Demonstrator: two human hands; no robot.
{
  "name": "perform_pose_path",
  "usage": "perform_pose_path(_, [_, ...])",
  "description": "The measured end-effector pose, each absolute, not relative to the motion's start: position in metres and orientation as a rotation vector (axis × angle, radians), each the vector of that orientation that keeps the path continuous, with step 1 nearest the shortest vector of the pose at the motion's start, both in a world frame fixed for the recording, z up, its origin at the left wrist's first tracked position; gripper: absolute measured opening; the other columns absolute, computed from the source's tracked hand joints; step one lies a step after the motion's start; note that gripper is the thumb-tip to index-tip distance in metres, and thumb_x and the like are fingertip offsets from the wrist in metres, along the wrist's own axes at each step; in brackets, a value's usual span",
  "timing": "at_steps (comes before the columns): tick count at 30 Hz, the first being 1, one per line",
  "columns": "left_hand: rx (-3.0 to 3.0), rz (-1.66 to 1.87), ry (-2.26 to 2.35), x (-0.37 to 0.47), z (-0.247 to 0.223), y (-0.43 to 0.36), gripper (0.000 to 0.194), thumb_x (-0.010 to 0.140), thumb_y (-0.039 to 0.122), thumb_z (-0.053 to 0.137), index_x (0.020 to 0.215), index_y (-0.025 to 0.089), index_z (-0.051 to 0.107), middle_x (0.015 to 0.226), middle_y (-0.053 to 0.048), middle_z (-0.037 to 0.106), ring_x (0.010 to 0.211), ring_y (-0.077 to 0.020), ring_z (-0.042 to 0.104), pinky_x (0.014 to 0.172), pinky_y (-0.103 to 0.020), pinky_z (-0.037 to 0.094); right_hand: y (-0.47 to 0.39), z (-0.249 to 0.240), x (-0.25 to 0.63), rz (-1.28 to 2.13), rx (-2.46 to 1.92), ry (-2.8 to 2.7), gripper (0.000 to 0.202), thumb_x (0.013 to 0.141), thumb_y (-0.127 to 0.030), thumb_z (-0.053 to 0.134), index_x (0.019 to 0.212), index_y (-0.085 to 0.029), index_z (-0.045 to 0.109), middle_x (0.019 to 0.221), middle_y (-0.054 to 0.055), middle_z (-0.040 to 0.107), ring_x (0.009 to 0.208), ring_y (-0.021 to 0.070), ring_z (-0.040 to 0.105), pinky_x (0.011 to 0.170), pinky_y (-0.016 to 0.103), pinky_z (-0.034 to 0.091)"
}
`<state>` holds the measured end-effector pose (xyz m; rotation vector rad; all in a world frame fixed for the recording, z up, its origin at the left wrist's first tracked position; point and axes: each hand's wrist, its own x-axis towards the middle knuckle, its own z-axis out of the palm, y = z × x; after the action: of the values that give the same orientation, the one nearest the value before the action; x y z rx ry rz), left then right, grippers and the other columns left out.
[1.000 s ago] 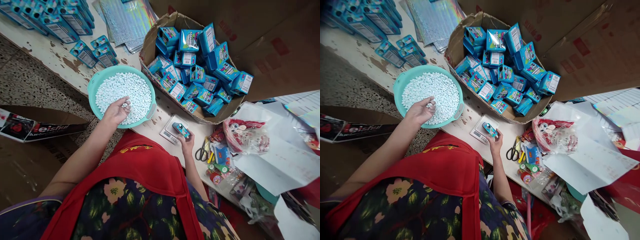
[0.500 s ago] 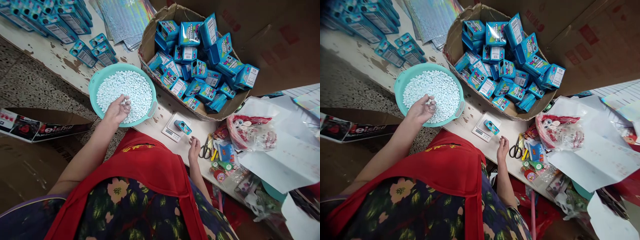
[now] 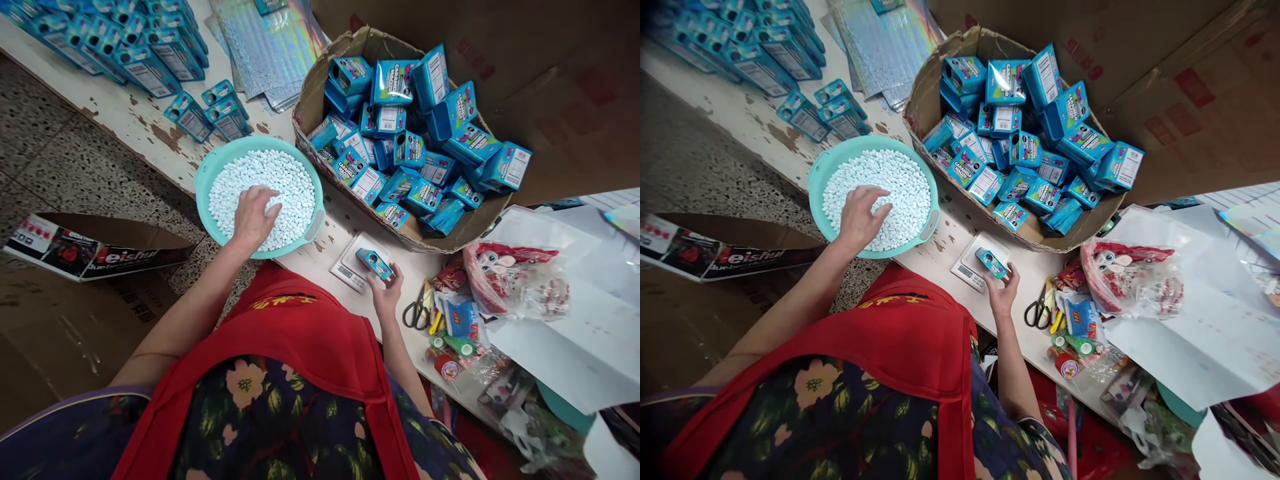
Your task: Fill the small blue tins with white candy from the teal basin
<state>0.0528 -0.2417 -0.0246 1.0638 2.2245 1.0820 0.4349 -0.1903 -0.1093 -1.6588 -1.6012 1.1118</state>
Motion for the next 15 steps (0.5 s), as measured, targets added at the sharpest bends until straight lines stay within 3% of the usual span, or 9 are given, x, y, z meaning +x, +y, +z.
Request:
perform_pose_path(4, [1.121,1.069,2.091,0.072,-0.019,-0.238,0.021,0.082,0.023,0.060,0.102,0.023,0.067,0.114,-0.008,0.060,0.115,-0.0287,0.049,0.106,-0.043,0.031,-0.178,-0.099,0.415,1.089,-1.641,-1.603,0.042,0.073,-0.043,0.068,0.105,-0.018,0.060,0.099,0.005,0.063,0.094,0.0219,0.061,0.086,0.041,0.049])
perform_pose_path(10, [1.314,1.088,1.433,0.122,0.015,-0.223,0.052,0.065,0.010,0.073,0.114,0.026,0.067,0.123,-0.010,0.060,0.120,-0.0308,0.049,0.109,-0.043,0.030,-0.172,-0.052,0.351,1.099,-1.227,-1.840,0.032,0.078,-0.032,0.068,0.109,-0.025,0.063,0.111,0.007,0.065,0.107,0.0251,0.060,0.097,0.047,0.046])
perform_pose_path(12, [1.297,1.068,1.391,0.119,0.028,-0.219,0.046,0.068,0.007,0.068,0.110,0.027,0.069,0.113,-0.010,0.065,0.113,-0.0294,0.053,0.105,-0.042,0.033,-0.167,-0.040,0.323,1.259,-1.081,-1.825,0.037,0.078,-0.030,0.068,0.114,-0.028,0.060,0.118,0.008,0.064,0.112,0.0252,0.060,0.099,0.048,0.046])
perform_pose_path(15, [1.142,1.252,1.661,0.079,0.048,-0.224,0.037,0.070,0.012,0.071,0.104,0.027,0.069,0.108,-0.009,0.065,0.110,-0.0268,0.054,0.101,-0.037,0.037,-0.158,-0.041,0.287,1.529,-1.057,-1.606,0.064,0.076,-0.035,0.072,0.133,-0.030,0.044,0.141,0.011,0.050,0.123,0.0256,0.055,0.098,0.048,0.049])
